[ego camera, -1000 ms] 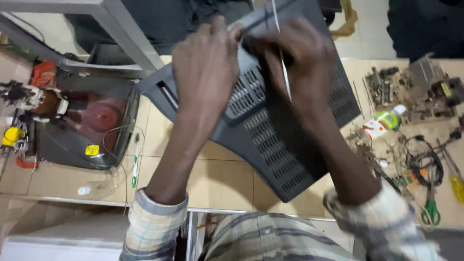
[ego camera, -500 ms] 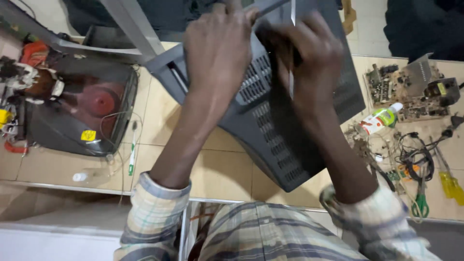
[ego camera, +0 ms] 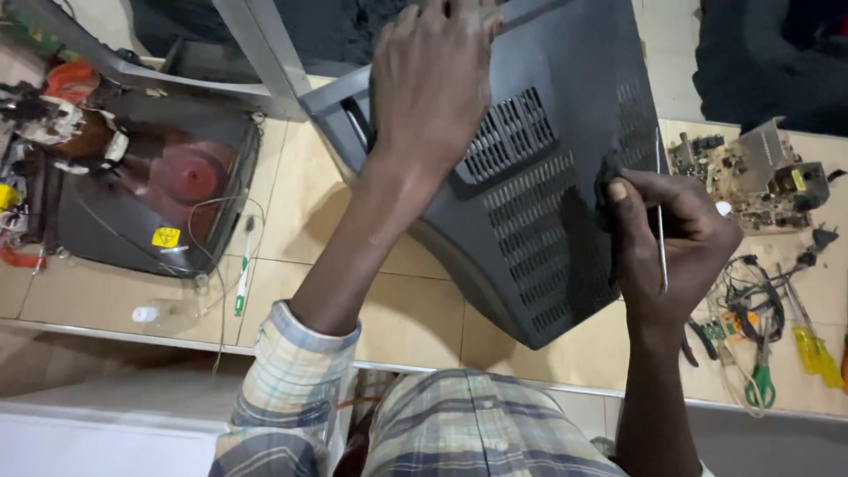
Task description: Cleaning the ventilation slots of a television back cover using a cloth and a screwdriver
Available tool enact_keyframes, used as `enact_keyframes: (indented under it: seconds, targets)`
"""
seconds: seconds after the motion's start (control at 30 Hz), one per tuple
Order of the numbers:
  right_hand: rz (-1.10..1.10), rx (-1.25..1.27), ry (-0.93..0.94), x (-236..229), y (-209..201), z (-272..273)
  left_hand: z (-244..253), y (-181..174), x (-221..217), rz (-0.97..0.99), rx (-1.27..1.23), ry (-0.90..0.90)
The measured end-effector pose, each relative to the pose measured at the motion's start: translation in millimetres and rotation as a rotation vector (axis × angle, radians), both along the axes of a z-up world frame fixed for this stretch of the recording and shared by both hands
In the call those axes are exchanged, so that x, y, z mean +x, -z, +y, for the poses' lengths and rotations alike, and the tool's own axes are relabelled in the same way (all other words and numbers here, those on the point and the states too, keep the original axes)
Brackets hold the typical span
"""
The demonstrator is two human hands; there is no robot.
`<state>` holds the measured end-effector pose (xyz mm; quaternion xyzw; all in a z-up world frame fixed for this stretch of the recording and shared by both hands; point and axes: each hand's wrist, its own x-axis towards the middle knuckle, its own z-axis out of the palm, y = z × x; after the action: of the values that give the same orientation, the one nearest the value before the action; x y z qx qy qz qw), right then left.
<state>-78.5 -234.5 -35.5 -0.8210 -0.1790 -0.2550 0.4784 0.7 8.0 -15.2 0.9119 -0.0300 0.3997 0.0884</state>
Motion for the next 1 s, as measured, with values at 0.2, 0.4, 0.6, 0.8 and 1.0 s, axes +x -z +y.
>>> enact_keyframes:
  seconds: [0.2, 0.4, 0.6, 0.8, 1.0]
  targets:
    - [0.043, 0.002, 0.032, -7.1, -5.6, 12.7, 2.4, -31.7, -59.7, -0.013, -0.197, 0.193]
    - [-0.133, -0.156, -0.012, -25.2, -8.5, 29.9, -35.3, -30.6, -127.6, 0.349, -0.620, 0.418]
    - [-0.150, -0.213, -0.159, -30.8, -4.6, 25.0, -40.4, -23.7, -149.2, 0.329, -0.852, 0.454]
    - [-0.120, -0.193, -0.157, -31.0, -1.6, 9.8, -32.4, -29.6, -153.0, 0.378, -0.867, 0.473]
    - [0.103, 0.178, -0.173, -29.6, 10.7, 6.7, -41.1, -34.2, -153.5, 0.414, -0.996, 0.335]
